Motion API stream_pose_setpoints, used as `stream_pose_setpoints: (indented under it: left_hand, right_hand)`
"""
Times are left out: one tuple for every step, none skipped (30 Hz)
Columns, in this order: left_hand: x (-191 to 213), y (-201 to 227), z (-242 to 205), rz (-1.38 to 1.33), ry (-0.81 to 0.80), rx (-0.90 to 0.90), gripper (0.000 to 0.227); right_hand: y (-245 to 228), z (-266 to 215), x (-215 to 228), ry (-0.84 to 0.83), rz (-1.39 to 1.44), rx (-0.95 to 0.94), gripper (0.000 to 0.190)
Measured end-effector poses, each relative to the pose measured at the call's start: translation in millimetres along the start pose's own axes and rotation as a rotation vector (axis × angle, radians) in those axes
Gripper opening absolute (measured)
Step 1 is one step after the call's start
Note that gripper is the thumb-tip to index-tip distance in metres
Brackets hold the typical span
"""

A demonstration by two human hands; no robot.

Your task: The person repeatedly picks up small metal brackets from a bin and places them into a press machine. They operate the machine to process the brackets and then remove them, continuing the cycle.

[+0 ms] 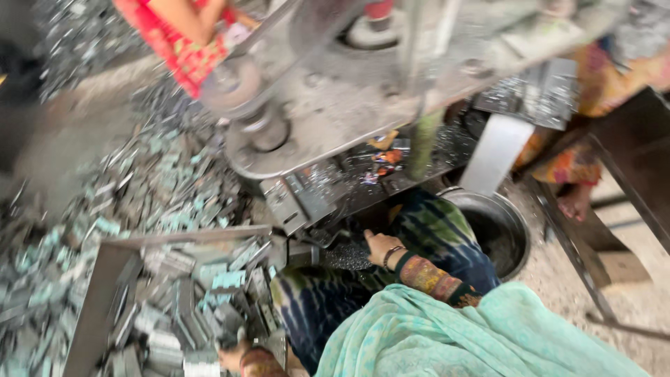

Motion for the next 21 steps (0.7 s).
stream_pose_setpoints:
  left_hand:
    - [-4.4, 16.3, 6.3, -0.003, -0.014, -0.010, 0.109]
    - [-9.1, 32.6, 10.6, -0.008, -0.029, -0.023, 0.108]
    - [-9.9, 42.4, 14.1, -0.012, -0.031, -0.023, 0.108]
    - [-11.2, 54.6, 16.3, -0.013, -0.038, -0.029, 0.107]
    - [-8.4, 62.6, 15.7, -0.014, -0.039, -0.021, 0.106]
    - [-4.6, 70.7, 15.6, -0.014, -0.039, -0.019, 0.105]
    - [2.6, 74.2, 12.7, -0.013, -0.041, -0.008, 0.104]
    - [9.2, 76.6, 10.8, -0.014, -0.041, 0.004, 0.103]
    - [16.6, 74.8, 6.8, -0.013, -0.039, 0.015, 0.102]
    - [23.0, 71.6, 3.2, -0.014, -0.037, 0.027, 0.102]
    - [29.0, 65.3, -0.1, -0.004, -0.041, 0.039, 0.101]
    - [33.2, 58.7, -2.4, -0.002, -0.037, 0.050, 0.100]
    - [34.8, 53.7, -1.9, -0.006, -0.033, 0.056, 0.099]
    - [34.1, 48.5, -0.2, -0.005, -0.033, 0.065, 0.098]
    - [31.3, 43.0, 0.6, -0.006, -0.034, 0.074, 0.097]
    - [27.5, 37.8, 1.5, -0.004, -0.032, 0.078, 0.096]
    - [20.2, 36.8, 3.9, -0.008, -0.030, 0.083, 0.096]
    - [11.9, 36.4, 5.9, -0.015, -0.029, 0.087, 0.095]
    - [6.4, 38.1, 9.4, -0.019, -0.029, 0.086, 0.094]
    - [2.8, 41.0, 11.4, -0.020, -0.030, 0.085, 0.093]
    - [3.1, 42.3, 12.9, -0.025, -0.030, 0.083, 0.092]
  right_hand:
    - [-2.5, 1.8, -1.3, 0.008, 0.009, 0.020, 0.070]
    - [-4.0, 2.3, -2.1, 0.018, 0.016, 0.040, 0.070]
    - [-5.2, 3.1, -2.7, 0.016, 0.015, 0.048, 0.074]
    - [-6.2, 2.8, -2.9, 0.014, 0.014, 0.056, 0.078]
    - [-8.7, 2.5, -3.3, 0.006, 0.007, 0.073, 0.082]
    - [-9.6, 2.2, -4.2, -0.017, 0.009, 0.062, 0.083]
    - [-9.8, 1.3, -4.7, -0.044, 0.007, 0.057, 0.083]
    - [-10.6, 1.1, -4.7, -0.070, 0.005, 0.051, 0.084]
    - [-11.4, 0.3, -2.8, -0.064, 0.010, 0.056, 0.084]
    - [-12.2, 0.3, -0.8, -0.059, 0.016, 0.060, 0.083]
    - [-13.4, -0.6, -0.7, -0.055, 0.023, 0.066, 0.083]
    - [-13.7, -1.4, -0.6, -0.045, 0.026, 0.067, 0.083]
    - [-15.6, -1.0, -1.3, -0.043, 0.030, 0.073, 0.083]
    - [-16.4, -1.2, -2.8, -0.044, 0.031, 0.076, 0.082]
    - [-16.7, -1.8, -4.0, -0.043, 0.031, 0.081, 0.082]
    - [-16.9, -2.5, -5.6, -0.045, 0.034, 0.083, 0.082]
    - [-15.9, -1.2, -5.2, -0.042, 0.032, 0.087, 0.082]
    - [-15.1, 0.3, -4.6, -0.038, 0.031, 0.092, 0.081]
    - [-14.9, 1.9, -3.8, -0.029, 0.035, 0.094, 0.081]
    - [-14.6, 3.9, -2.9, -0.024, 0.036, 0.096, 0.081]
    - [-14.6, 4.3, -3.9, -0.020, 0.038, 0.099, 0.080]
Point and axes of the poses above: each hand's wrist, its own z-axis towards the middle knuckle, its own x-axis out of the back of the hand, y = z × x, the point moved 7 cm from there along z, towards the middle knuckle, and after that the axes turned 2 degrees about x, right-handed, at the moved point
